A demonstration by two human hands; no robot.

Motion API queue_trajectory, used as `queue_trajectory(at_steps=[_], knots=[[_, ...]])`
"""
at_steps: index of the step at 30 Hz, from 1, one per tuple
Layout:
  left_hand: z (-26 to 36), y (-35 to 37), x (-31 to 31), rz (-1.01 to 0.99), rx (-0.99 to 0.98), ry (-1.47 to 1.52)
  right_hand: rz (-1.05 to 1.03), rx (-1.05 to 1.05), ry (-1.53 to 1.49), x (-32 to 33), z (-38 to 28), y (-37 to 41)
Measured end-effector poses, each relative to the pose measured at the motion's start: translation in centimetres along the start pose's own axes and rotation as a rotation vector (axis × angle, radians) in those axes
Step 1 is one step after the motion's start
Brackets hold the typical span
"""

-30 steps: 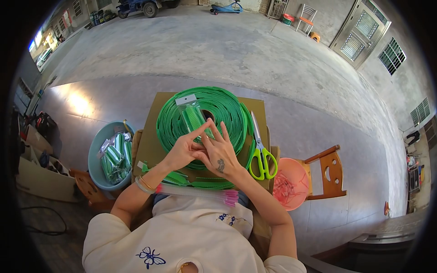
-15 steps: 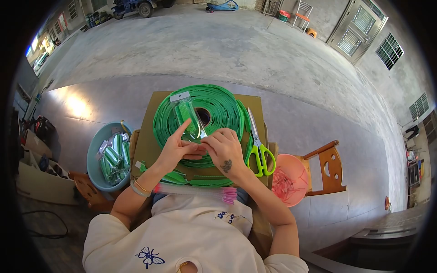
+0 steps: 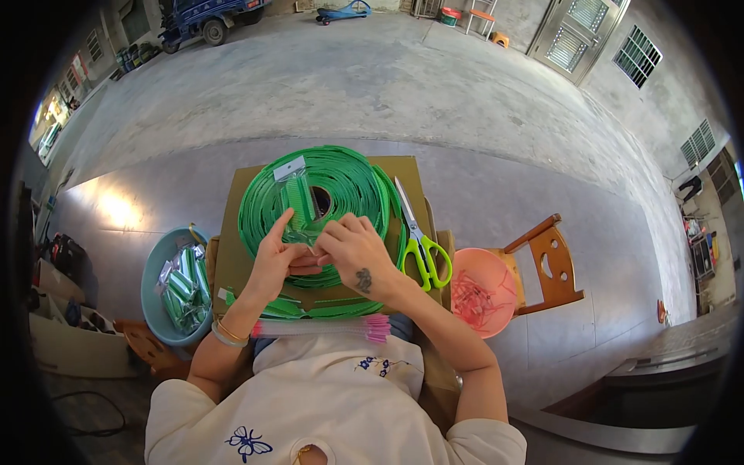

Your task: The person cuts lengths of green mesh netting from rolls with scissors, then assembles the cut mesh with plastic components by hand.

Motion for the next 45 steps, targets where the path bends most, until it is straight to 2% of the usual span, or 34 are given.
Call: queue_trajectory(at_steps=[1, 3, 4, 5, 6, 8, 10, 11, 12, 13, 15, 17, 18, 19, 23, 26, 30, 35, 45], knots=[[0.0, 0.0, 0.0, 0.019, -0.005, 0.017, 0.022, -0.041, -0.030, 1.6, 0.7, 0.1], [0.4, 0.1, 0.3, 0.000, -0.006, 0.039, 0.222, -0.196, -0.214, 6.3, 3.8, 0.7], [0.5, 0.2, 0.5, -0.007, -0.007, 0.050, 0.327, -0.474, -0.450, 7.8, 8.0, 2.0], [0.5, 0.4, 0.4, -0.032, -0.009, 0.036, 0.435, -0.667, -0.446, 9.6, 11.4, 3.4], [0.4, 0.6, 0.3, -0.053, 0.004, 0.025, 0.492, -0.791, -0.359, 11.0, 15.2, 5.1], [0.1, 0.8, 0.1, -0.091, 0.021, 0.006, 0.567, -0.876, 0.035, 11.6, 22.3, 9.9], [0.1, 0.9, -0.1, -0.107, 0.023, -0.003, 0.539, -0.892, 0.213, 8.0, 32.0, 17.7], [0.1, 1.0, -0.1, -0.109, 0.022, -0.008, 0.454, -0.913, 0.260, 5.6, 34.7, 21.0], [0.0, 0.9, 0.0, -0.102, 0.014, -0.002, 0.314, -0.951, 0.076, 3.3, 35.1, 22.9], [-0.1, 0.9, 0.0, -0.099, 0.014, 0.004, 0.217, -0.990, 0.166, -0.3, 39.1, 26.6], [-0.3, 1.0, 0.1, -0.095, 0.017, 0.006, -0.220, -0.975, 0.403, -4.6, 38.5, 28.4], [-0.1, 1.1, 0.2, -0.089, 0.015, 0.001, -0.616, -0.765, 0.670, -7.6, 37.1, 29.6], [-0.1, 1.1, 0.3, -0.087, 0.015, 0.000, -0.715, -0.682, 0.732, -8.3, 36.5, 30.1], [-0.1, 1.1, 0.5, -0.084, 0.014, 0.009, -0.680, -0.741, 0.717, -8.0, 36.2, 30.6], [-0.2, 1.1, 0.8, -0.077, 0.015, 0.013, -0.236, -1.000, 0.555, -4.0, 36.0, 30.5], [-0.2, 1.2, 0.8, -0.078, 0.020, 0.008, 0.066, -1.062, 0.466, -1.0, 35.2, 30.4], [-0.2, 1.2, 0.9, -0.087, 0.018, 0.014, 0.284, -1.089, 0.424, 0.7, 34.3, 31.6], [-0.2, 1.3, 1.0, -0.091, 0.023, 0.001, 0.323, -1.074, 0.413, 0.6, 33.9, 31.9], [-0.1, 1.3, 0.9, -0.081, 0.043, -0.032, 0.164, -0.973, 0.416, -1.2, 34.7, 31.1]])
Point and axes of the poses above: each hand's wrist, its own y-axis away from the middle knuckle, its own x-axis out of the back of the hand, z = x × y, the point moved 6 cm from there along -y, towards the middle knuckle, and after that the axes turned 15 degrees about -x, right-handed, at the moved point
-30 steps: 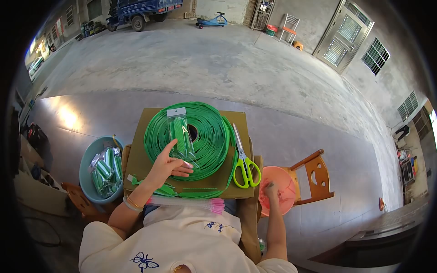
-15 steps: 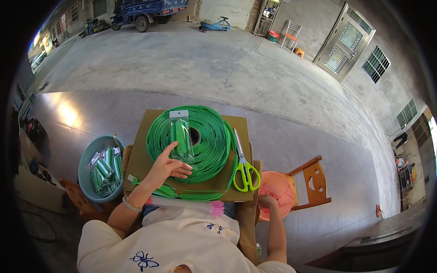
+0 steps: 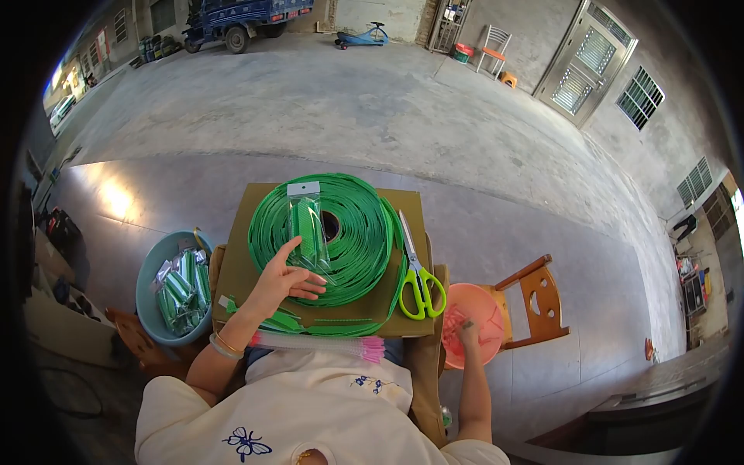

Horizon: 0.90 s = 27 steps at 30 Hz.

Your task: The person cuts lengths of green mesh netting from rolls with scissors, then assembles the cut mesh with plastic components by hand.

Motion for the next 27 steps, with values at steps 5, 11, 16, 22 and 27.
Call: queue_trajectory(at_steps=[5, 11, 16, 22, 27], knots=[[-0.4, -0.1, 0.1, 0.017, -0.007, -0.008, 0.032, -0.034, -0.029, 1.0, 0.5, 0.5], [-1.1, -0.3, 0.2, 0.038, 0.000, -0.021, -0.231, -0.164, 0.151, -0.9, 0.9, 2.9], [-1.1, -0.3, 0.1, 0.039, 0.006, -0.012, -0.067, -0.034, 0.102, -1.1, -1.2, 4.7], [-1.1, -0.2, 0.1, 0.035, 0.009, -0.011, -0.113, 0.007, 0.179, -1.7, -3.0, 4.0], [-1.1, -0.2, 0.1, 0.029, 0.010, -0.007, -0.090, 0.007, 0.048, -0.3, -2.2, 2.1]])
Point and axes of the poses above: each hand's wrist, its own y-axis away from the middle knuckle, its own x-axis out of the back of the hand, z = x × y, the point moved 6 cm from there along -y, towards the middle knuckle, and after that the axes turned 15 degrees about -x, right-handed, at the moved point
